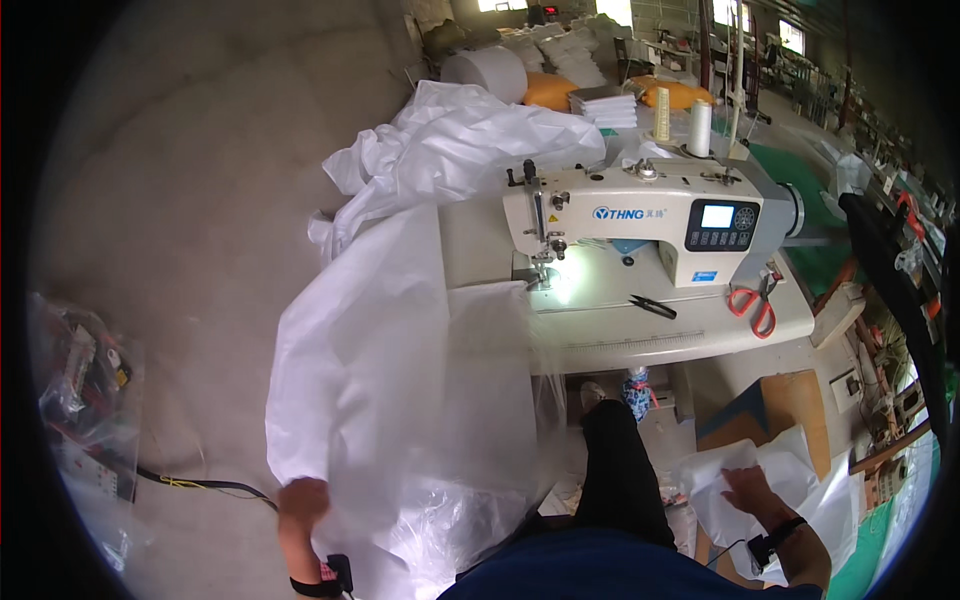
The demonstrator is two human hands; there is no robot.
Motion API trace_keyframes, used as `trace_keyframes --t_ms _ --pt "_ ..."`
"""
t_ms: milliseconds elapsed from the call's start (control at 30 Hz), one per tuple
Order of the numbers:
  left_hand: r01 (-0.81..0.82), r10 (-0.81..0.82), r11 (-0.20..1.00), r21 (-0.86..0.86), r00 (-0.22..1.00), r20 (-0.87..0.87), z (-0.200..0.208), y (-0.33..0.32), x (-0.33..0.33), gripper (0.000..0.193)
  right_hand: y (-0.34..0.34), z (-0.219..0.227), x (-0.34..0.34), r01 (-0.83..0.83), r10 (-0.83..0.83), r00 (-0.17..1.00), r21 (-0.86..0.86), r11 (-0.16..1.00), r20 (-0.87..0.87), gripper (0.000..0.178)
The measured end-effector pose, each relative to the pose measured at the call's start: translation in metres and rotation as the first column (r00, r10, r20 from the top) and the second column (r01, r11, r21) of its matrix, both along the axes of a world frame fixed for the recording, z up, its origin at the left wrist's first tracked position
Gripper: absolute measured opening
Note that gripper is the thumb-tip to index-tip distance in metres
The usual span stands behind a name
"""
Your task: Sewing large white plastic sheets using an industrial sewing machine.
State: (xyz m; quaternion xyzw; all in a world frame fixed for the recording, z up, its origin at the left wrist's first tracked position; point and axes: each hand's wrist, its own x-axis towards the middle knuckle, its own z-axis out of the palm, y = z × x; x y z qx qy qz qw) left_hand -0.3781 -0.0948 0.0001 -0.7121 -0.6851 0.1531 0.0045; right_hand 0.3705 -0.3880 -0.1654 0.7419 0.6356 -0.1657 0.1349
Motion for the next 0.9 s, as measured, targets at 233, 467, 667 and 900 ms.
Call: trace_keyframes --t_ms 233,467,667,900 --pt "0.224 -0.153 0.849 -0.478 0.971 0.183 -0.036 -0.028 0.078 0.060 0.038 -0.063 0.065 -0.221 0.145 0.963 0.357 0.908 0.226 0.056" --pt "-0.030 -0.167 0.889 0.458 0.908 0.383 -0.003 0.035 0.131 0.054 0.112 0.003 0.161 0.353 -0.338 0.813 -0.060 0.934 -0.475 0.059" --pt "-0.371 0.387 0.856 -0.360 -0.001 0.922 0.014 0.125 0.131 0.046 0.173 0.175 0.160 0.471 -0.410 0.704 -0.050 0.881 -0.580 0.040" --pt "0.117 0.111 0.990 -0.077 -0.323 0.940 -0.105 0.231 0.081 0.053 0.180 0.279 0.070 0.159 0.207 0.676 0.414 0.896 -0.708 0.045"
